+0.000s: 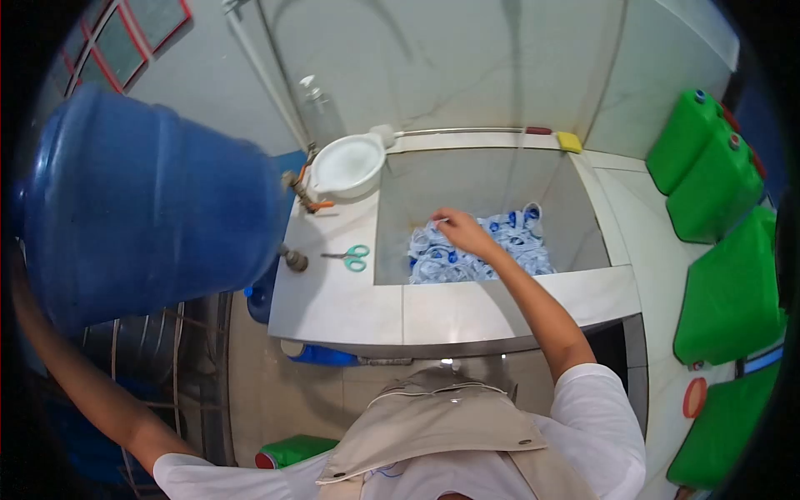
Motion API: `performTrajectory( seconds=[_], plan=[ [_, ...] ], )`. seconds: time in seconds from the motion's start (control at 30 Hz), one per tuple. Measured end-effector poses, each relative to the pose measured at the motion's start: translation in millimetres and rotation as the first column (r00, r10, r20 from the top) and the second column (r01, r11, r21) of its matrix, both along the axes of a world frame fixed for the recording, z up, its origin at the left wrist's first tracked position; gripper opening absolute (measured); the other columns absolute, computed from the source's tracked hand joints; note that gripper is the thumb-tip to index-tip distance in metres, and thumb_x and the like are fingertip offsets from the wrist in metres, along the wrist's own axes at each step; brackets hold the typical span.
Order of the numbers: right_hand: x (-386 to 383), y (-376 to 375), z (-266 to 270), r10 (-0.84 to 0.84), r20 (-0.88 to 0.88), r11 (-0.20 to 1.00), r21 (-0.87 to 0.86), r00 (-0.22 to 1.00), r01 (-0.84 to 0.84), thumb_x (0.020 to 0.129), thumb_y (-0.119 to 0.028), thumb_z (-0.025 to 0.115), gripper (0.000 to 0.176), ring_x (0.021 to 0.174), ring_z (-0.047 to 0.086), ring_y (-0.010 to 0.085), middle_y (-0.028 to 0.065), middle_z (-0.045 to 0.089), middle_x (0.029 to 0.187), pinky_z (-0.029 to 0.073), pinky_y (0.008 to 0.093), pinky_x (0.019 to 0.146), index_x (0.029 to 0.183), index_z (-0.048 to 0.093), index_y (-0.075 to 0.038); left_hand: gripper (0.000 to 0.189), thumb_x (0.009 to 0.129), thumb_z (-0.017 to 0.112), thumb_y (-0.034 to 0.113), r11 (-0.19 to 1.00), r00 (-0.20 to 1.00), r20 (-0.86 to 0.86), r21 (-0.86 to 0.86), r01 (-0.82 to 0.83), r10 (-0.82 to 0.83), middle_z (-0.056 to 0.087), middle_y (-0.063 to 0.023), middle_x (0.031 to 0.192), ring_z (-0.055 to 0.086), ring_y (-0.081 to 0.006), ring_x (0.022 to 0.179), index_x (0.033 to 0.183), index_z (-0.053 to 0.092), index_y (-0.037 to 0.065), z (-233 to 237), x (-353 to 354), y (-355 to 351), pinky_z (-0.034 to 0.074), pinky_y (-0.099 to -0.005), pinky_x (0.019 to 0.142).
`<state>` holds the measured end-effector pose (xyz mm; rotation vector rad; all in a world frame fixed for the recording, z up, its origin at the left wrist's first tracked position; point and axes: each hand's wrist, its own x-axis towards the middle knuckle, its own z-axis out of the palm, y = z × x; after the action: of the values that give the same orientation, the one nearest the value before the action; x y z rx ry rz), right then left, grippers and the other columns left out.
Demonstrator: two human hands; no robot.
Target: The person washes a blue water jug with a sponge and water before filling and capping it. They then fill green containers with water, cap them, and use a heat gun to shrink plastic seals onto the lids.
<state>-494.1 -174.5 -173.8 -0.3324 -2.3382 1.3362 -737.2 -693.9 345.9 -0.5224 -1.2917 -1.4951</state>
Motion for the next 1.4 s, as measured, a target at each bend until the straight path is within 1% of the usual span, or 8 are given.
performTrajectory(
  seconds=[0.07, 0.13, 0.3, 0.43, 0.6, 0.97, 1.17, 1.4],
  plan=[
    [22, 44, 10, -0.098, 0.006, 0.981, -0.166, 0.995, 0.098, 0.084, -0.015, 0.051, 0.024, 0.073, 0.06, 0.0203, 0.0114, 0.061, 0.085, 0.049, 0.0319, 0.065, 0.102, 0.058, 0.001, 0.055, 0.076, 0.068, 0.029, 0.97, 0.984, 0.105, 0.213, 0.119, -0.144, 0.051, -0.0187, 0.095, 0.055, -0.0244, 0.071, 0.111, 0.04, -0.003, 23, -33, 11, 0.05, -0.0345, 0.054],
    [42, 83, 22, -0.19, 0.021, 0.928, -0.321, 0.982, 0.186, 0.084, -0.014, 0.05, 0.024, 0.069, 0.06, 0.0177, 0.0098, 0.062, 0.082, 0.05, 0.0308, 0.06, 0.101, 0.058, 0.001, 0.056, 0.077, 0.066, 0.035, 0.694, 0.914, -0.105, -0.686, 0.218, -0.392, 0.052, -0.017, 0.092, 0.056, -0.0233, 0.066, 0.111, 0.04, -0.001, -25, 6, 88, 0.05, -0.0294, 0.051],
    [69, 165, 67, -0.376, 0.124, 0.881, -0.26, 0.918, 0.396, 0.089, -0.013, 0.042, 0.022, 0.061, 0.056, 0.0119, 0.005, 0.06, 0.078, 0.046, 0.0244, 0.052, 0.099, 0.057, -0.001, 0.042, 0.084, 0.063, 0.032, 0.863, 0.885, -0.154, -0.345, 0.369, -0.44, 0.056, -0.01, 0.099, 0.057, -0.0161, 0.088, 0.111, 0.054, 0.002, -147, 31, 304, 0.047, -0.0262, 0.075],
    [65, 212, 98, -0.54, 0.049, 0.781, -0.344, 0.84, 0.521, 0.088, -0.011, 0.039, 0.023, 0.059, 0.055, 0.0121, 0.0044, 0.057, 0.075, 0.047, 0.0242, 0.053, 0.096, 0.057, 0.0, 0.04, 0.074, 0.073, 0.024, 0.591, 0.68, 0.352, -0.338, 0.733, -0.643, 0.059, -0.0058, 0.09, 0.056, -0.0161, 0.083, 0.107, 0.058, 0.006, -264, 81, 453, 0.047, -0.0291, 0.076],
    [24, 245, 120, -0.495, 0.039, 0.689, -0.591, 0.868, 0.419, 0.085, -0.001, 0.04, 0.017, 0.062, 0.059, 0.0175, 0.0097, 0.056, 0.072, 0.055, 0.0295, 0.062, 0.089, 0.055, 0.006, 0.044, 0.07, 0.073, 0.025, 0.363, 0.515, 0.535, -0.368, 0.856, -0.67, 0.059, -0.0135, 0.098, 0.058, -0.0239, 0.09, 0.106, 0.06, 0.003, -408, 109, 587, 0.046, -0.0332, 0.081],
    [-6, 294, 158, -0.102, 0.249, 0.759, -0.606, 0.963, 0.237, 0.081, 0.007, 0.042, 0.012, 0.072, 0.066, 0.0249, 0.0185, 0.06, 0.083, 0.059, 0.0272, 0.065, 0.086, 0.052, 0.012, 0.037, 0.064, 0.066, 0.026, 0.107, 0.731, 0.574, -0.755, 0.647, -0.368, 0.056, -0.0177, 0.094, 0.056, -0.0345, 0.089, 0.093, 0.061, 0.003, -441, 140, 684, 0.046, -0.0404, 0.077],
    [-4, 305, 172, 0.067, 0.266, 0.75, -0.649, 0.962, 0.127, 0.081, 0.006, 0.044, 0.012, 0.073, 0.066, 0.0236, 0.018, 0.06, 0.083, 0.059, 0.0261, 0.065, 0.086, 0.052, 0.012, 0.03, 0.064, 0.064, 0.028, -0.111, 0.628, 0.677, -0.709, 0.696, -0.384, 0.063, -0.0183, 0.086, 0.059, -0.035, 0.084, 0.086, 0.065, 0.006, -440, 146, 712, 0.046, -0.0415, 0.078],
    [1, 302, 167, 0.047, 0.272, 0.84, -0.532, 0.961, 0.11, 0.08, 0.006, 0.041, 0.015, 0.071, 0.066, 0.026, 0.0206, 0.06, 0.08, 0.059, 0.0257, 0.064, 0.086, 0.052, 0.013, 0.021, 0.079, 0.058, 0.026, -0.015, 0.551, 0.766, -0.588, 0.809, -0.33, 0.065, -0.0143, 0.088, 0.061, -0.0317, 0.086, 0.092, 0.064, 0.011, -474, 141, 742, 0.046, -0.0385, 0.079]
  ],
)
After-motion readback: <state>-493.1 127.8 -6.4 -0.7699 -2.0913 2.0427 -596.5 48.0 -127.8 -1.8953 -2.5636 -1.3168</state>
